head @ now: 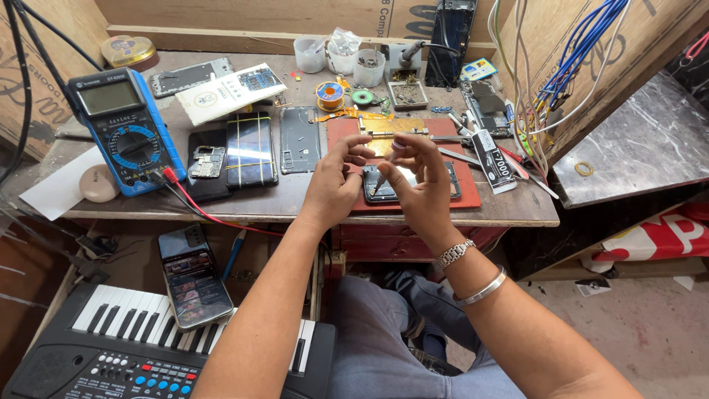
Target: The person works at a cluttered repair bench, using a screwdriver to unscrew and pry at a smartphone lying on the work surface. They manipulate the phone's back cover and internal components, reposition the phone, and continue working on it with the screwdriver by hand.
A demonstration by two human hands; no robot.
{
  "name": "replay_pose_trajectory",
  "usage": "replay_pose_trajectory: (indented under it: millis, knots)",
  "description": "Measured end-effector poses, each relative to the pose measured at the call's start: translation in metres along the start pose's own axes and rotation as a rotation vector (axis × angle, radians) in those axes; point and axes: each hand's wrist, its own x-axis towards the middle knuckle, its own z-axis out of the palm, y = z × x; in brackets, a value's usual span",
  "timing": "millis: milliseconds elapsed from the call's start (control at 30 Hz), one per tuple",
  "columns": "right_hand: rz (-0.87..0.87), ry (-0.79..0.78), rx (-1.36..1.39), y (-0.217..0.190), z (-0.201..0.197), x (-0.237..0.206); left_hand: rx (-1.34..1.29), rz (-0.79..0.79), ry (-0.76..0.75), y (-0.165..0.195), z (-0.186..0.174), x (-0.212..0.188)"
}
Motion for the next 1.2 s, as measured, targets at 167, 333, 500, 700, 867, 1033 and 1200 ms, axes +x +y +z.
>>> replay_pose_trajectory:
  millis: [167, 333, 500, 700, 867, 1033, 1200]
  knots:
    - [0.069, -0.056, 0.066, -0.0071, -0.0031, -0.0029, 0.009, 0.004, 0.001, -0.0002, 0.001, -0.001]
    - [-0.026, -0.021, -0.145, -0.0062, 0.0006, 0.0007, 0.025, 0.014, -0.002, -0.0019, 0.0007, -0.0009]
    - [0.102, -0.11, 0.024, -0.009, -0.0029, -0.0019, 0.016, 0.006, -0.002, -0.0026, 0.0008, -0.0002]
    - [-0.035, -0.05, -0.139, -0.0052, -0.0008, -0.0024, 0.026, -0.002, 0.0, -0.0005, 0.001, -0.001]
    - [0.15, -0.124, 0.068, -0.0073, -0.0051, -0.0013, 0.019, -0.002, -0.009, 0.0015, 0.002, -0.001]
    - [-0.063, -0.041, -0.198, -0.0092, -0.0007, -0.0002, 0.046, 0.011, -0.009, 0.0009, 0.0005, -0.001]
    - [0.144, -0.148, 0.062, -0.007, -0.0041, 0.0037, 0.012, 0.019, -0.014, 0.0006, 0.0008, -0.0012]
